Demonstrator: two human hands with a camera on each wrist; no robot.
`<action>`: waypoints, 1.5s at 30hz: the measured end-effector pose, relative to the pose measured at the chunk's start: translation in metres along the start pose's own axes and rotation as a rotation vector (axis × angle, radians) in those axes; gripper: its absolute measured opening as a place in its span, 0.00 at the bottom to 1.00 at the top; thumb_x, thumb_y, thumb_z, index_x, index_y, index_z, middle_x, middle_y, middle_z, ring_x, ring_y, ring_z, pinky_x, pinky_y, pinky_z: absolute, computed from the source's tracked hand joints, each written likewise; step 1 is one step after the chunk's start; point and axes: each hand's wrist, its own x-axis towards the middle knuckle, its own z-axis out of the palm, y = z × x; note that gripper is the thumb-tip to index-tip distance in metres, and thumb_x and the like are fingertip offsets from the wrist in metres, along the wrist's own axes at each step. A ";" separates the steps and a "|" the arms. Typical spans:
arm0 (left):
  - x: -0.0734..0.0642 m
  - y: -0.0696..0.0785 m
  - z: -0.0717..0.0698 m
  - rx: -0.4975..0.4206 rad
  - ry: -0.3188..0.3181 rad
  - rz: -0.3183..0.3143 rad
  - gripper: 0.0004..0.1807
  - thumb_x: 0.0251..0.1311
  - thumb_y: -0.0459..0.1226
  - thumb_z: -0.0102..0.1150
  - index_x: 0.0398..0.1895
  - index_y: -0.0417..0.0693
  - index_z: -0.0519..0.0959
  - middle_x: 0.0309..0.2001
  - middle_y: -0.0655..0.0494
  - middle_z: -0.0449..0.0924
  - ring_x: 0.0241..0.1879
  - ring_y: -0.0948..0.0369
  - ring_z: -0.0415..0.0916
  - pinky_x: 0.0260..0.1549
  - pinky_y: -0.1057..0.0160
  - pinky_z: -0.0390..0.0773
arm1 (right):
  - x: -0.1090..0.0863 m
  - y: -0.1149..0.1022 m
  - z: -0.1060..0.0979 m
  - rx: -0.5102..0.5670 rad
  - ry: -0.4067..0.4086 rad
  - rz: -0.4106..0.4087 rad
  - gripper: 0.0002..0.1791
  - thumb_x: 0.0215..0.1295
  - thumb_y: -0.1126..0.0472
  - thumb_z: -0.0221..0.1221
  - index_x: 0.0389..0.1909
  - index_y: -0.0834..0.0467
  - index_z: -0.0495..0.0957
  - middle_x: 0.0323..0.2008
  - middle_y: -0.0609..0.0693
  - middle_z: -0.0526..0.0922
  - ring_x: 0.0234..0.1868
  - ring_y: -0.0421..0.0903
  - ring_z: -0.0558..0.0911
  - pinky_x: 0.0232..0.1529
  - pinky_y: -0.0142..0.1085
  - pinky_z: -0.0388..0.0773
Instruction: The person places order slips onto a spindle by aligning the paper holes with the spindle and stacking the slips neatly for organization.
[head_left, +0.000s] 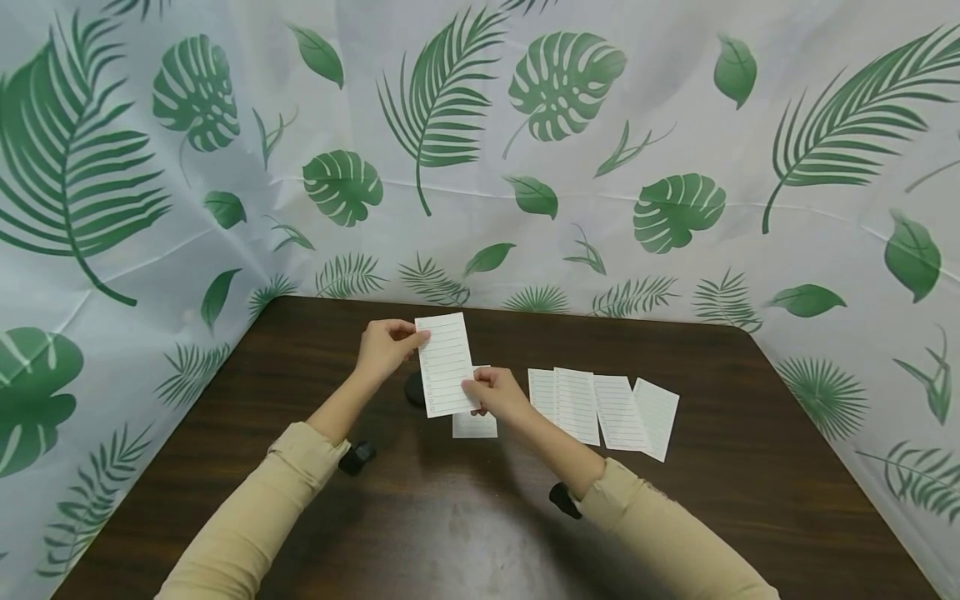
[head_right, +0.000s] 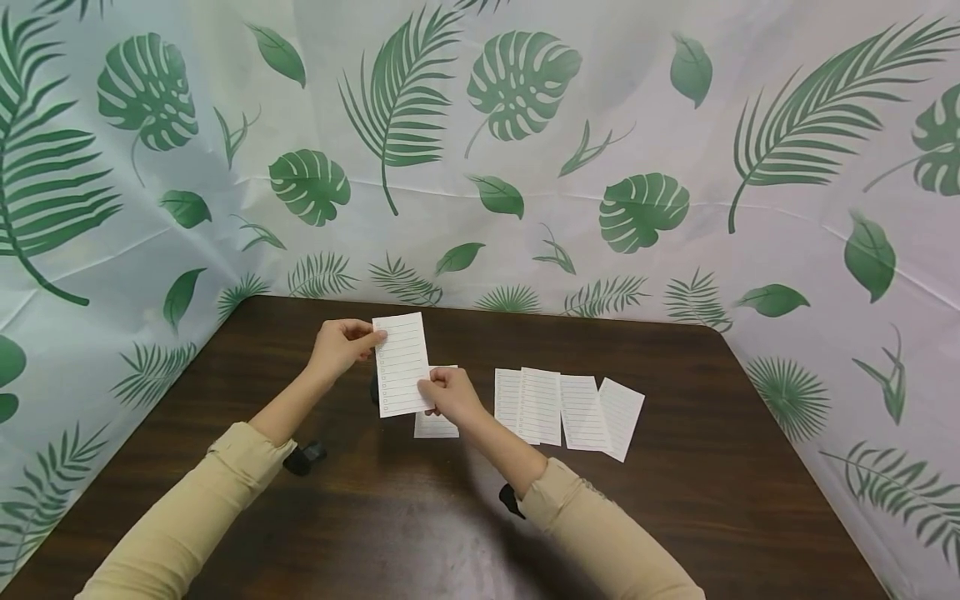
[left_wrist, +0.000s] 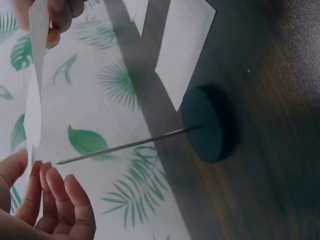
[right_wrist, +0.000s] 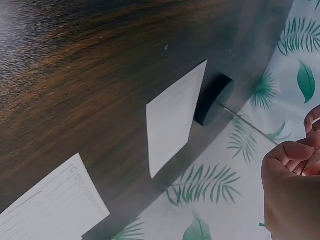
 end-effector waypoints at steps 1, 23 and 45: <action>0.001 -0.001 0.001 0.009 0.005 -0.003 0.15 0.55 0.39 0.65 0.37 0.33 0.82 0.33 0.40 0.84 0.25 0.60 0.78 0.22 0.73 0.74 | 0.001 0.000 0.001 -0.001 0.000 -0.004 0.11 0.65 0.69 0.51 0.34 0.75 0.76 0.19 0.51 0.79 0.15 0.37 0.71 0.18 0.26 0.70; 0.007 -0.011 0.012 0.033 0.161 -0.068 0.14 0.52 0.42 0.68 0.33 0.38 0.86 0.37 0.43 0.85 0.40 0.50 0.79 0.34 0.58 0.77 | 0.008 0.002 0.010 0.055 0.034 0.022 0.11 0.65 0.69 0.51 0.40 0.74 0.77 0.23 0.56 0.83 0.16 0.37 0.71 0.19 0.26 0.69; 0.014 -0.006 0.013 0.085 0.124 -0.077 0.13 0.54 0.42 0.66 0.34 0.39 0.86 0.37 0.43 0.85 0.35 0.51 0.79 0.25 0.65 0.74 | 0.012 0.002 0.009 0.082 0.069 0.019 0.10 0.65 0.69 0.51 0.35 0.75 0.76 0.19 0.50 0.80 0.14 0.37 0.70 0.18 0.26 0.68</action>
